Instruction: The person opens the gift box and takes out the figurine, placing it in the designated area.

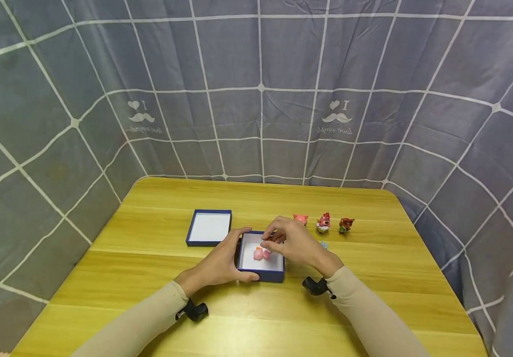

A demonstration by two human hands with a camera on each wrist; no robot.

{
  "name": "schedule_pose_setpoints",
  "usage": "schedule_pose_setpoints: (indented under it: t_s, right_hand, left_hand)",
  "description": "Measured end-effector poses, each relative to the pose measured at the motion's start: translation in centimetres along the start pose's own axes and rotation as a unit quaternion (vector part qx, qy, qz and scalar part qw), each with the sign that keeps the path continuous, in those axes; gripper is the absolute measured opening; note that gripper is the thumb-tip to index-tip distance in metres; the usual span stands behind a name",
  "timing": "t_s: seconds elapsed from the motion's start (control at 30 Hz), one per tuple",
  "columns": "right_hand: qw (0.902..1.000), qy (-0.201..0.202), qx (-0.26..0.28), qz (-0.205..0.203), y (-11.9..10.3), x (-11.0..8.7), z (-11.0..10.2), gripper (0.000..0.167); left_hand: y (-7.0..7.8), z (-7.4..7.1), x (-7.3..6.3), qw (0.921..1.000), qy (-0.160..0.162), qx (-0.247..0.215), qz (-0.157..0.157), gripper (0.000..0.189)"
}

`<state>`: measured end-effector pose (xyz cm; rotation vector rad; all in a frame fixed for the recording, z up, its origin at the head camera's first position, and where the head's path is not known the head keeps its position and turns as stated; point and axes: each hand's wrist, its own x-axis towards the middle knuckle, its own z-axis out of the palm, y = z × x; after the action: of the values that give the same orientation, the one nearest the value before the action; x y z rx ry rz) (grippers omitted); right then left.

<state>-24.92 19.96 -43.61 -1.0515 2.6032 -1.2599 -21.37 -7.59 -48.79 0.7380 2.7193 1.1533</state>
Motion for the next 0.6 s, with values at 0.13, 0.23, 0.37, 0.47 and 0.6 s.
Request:
schedule_pose_setpoints:
  t_s: [0.13, 0.23, 0.37, 0.47, 0.6]
  right_hand:
    - [0.9999, 0.011, -0.003, -0.003, 0.2, -0.2, -0.2, 0.014]
    - [0.9997, 0.016, -0.019, 0.001, 0.2, -0.6, -0.2, 0.019]
    - [0.999, 0.026, -0.036, 0.009, 0.3, -1.2, -0.4, 0.035]
    - [0.9984, 0.034, -0.043, 0.014, 0.5, -1.5, -0.5, 0.044]
    - [0.9978, 0.043, -0.048, 0.017, 0.6, -1.8, -0.7, 0.042]
  left_hand:
    - [0.0, 0.0, -0.1, 1.0, -0.001, 0.001, 0.002, 0.125]
    - [-0.1, 0.1, -0.2, 1.0, -0.002, 0.003, 0.001, 0.125]
    - [-0.2, 0.1, -0.4, 1.0, -0.005, 0.001, -0.001, 0.126]
    - [-0.3, 0.1, -0.4, 1.0, -0.006, -0.002, 0.0, 0.126]
    - [-0.3, 0.1, -0.5, 1.0, -0.005, 0.001, 0.001, 0.126]
